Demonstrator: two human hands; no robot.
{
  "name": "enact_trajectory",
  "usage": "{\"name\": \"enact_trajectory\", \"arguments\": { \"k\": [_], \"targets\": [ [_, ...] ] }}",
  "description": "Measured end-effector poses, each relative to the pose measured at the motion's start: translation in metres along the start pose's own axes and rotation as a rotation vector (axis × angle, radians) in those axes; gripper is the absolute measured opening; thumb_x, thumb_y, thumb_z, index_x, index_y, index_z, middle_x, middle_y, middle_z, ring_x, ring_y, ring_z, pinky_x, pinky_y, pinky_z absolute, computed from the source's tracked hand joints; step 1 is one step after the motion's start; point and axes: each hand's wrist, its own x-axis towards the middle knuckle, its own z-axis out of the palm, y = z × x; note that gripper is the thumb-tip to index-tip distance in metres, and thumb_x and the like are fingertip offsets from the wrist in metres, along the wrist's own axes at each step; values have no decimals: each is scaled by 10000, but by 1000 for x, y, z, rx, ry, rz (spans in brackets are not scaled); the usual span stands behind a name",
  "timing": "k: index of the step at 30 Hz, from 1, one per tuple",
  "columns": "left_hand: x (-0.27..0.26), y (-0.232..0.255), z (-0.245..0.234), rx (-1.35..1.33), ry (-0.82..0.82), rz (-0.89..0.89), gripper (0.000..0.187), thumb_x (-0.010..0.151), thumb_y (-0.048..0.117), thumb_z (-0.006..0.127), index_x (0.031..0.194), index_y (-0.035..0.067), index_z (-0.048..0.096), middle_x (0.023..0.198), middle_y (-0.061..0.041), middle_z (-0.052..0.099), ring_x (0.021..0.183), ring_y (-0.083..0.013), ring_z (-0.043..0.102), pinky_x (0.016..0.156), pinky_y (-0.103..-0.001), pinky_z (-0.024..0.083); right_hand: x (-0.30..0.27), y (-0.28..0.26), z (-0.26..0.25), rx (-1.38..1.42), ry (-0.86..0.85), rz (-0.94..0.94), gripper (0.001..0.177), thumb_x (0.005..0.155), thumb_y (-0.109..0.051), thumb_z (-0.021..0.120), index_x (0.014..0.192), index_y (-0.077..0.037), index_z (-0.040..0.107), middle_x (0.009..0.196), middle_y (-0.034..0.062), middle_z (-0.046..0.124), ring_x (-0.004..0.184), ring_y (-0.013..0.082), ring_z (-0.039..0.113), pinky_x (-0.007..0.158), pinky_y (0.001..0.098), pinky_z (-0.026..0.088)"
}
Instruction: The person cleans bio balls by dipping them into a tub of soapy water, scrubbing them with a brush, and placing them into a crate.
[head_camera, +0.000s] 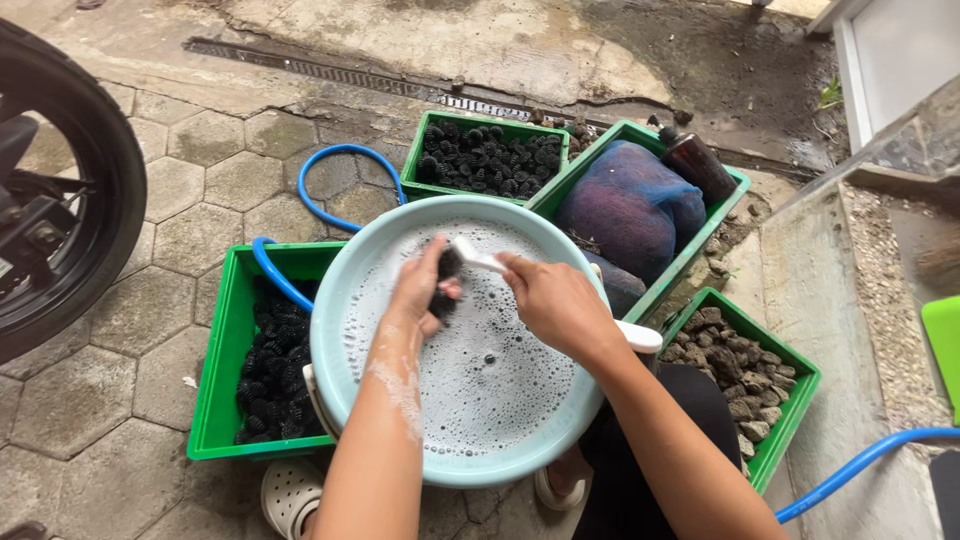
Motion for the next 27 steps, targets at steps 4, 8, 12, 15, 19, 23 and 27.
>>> {"name": "enact_trajectory", "arguments": {
  "k": [4, 8, 12, 15, 19, 23, 27],
  "targets": [
    [1, 10, 3, 4, 162, 104, 462, 1024, 372, 657, 1136, -70, 587, 904, -182, 639, 581, -121, 556, 445, -273, 463, -17, -11, -14, 39, -80, 38, 384, 1000, -317, 532, 1359, -270, 657, 802, 189, 738, 646, 334, 714, 683, 469, 538],
    [-20, 22, 14, 87, 297, -60, 450, 987, 506, 499, 1214, 121, 547, 1049, -135, 646, 834, -201, 650, 727, -462, 562, -38, -18, -3, -33, 82, -132, 400, 995, -306, 552, 1384, -267, 640, 673, 169, 694, 575, 339, 667, 634, 469, 516],
    [-24, 17, 27, -75, 76, -71, 408, 967, 466, 511, 1218, 146, 552, 1087, -127, 621, 920, -226, 657, 713, -463, 594, -31, -13, 1, -14, 206, -205, 400, 996, -287, 566, 1384, -230, 644, 684, 156, 690, 595, 327, 667, 618, 463, 517],
    [-14, 16, 20, -169, 90, -96, 406, 1003, 422, 509, 1242, 98, 557, 1090, -175, 627, 887, -213, 681, 696, -366, 638, -28, -15, 0, 4, 186, -149, 391, 991, -288, 566, 1371, -243, 650, 690, 154, 697, 596, 327, 672, 616, 467, 514],
    [6, 9, 1, -265, 91, -77, 415, 1037, 376, 571, 1218, 3, 587, 1017, -193, 636, 773, -193, 656, 603, -276, 600, -34, -24, -9, 7, 173, -120, 402, 998, -295, 564, 1390, -246, 635, 704, 188, 700, 587, 326, 686, 631, 460, 529],
    [33, -1, -18, -348, 160, 85, 336, 1056, 355, 628, 1144, 52, 511, 888, -100, 577, 707, -172, 599, 607, -341, 582, -36, -30, -15, 12, -102, 44, 393, 994, -331, 536, 1374, -327, 637, 714, 173, 723, 589, 329, 688, 650, 459, 542],
    [22, 3, -5, -172, 250, 126, 371, 1010, 315, 631, 1161, -18, 569, 919, -105, 667, 740, -199, 677, 649, -386, 601, -32, -25, -12, 32, 137, -204, 363, 996, -292, 578, 1328, -218, 703, 796, 182, 745, 624, 303, 685, 635, 460, 527]
  ]
}}
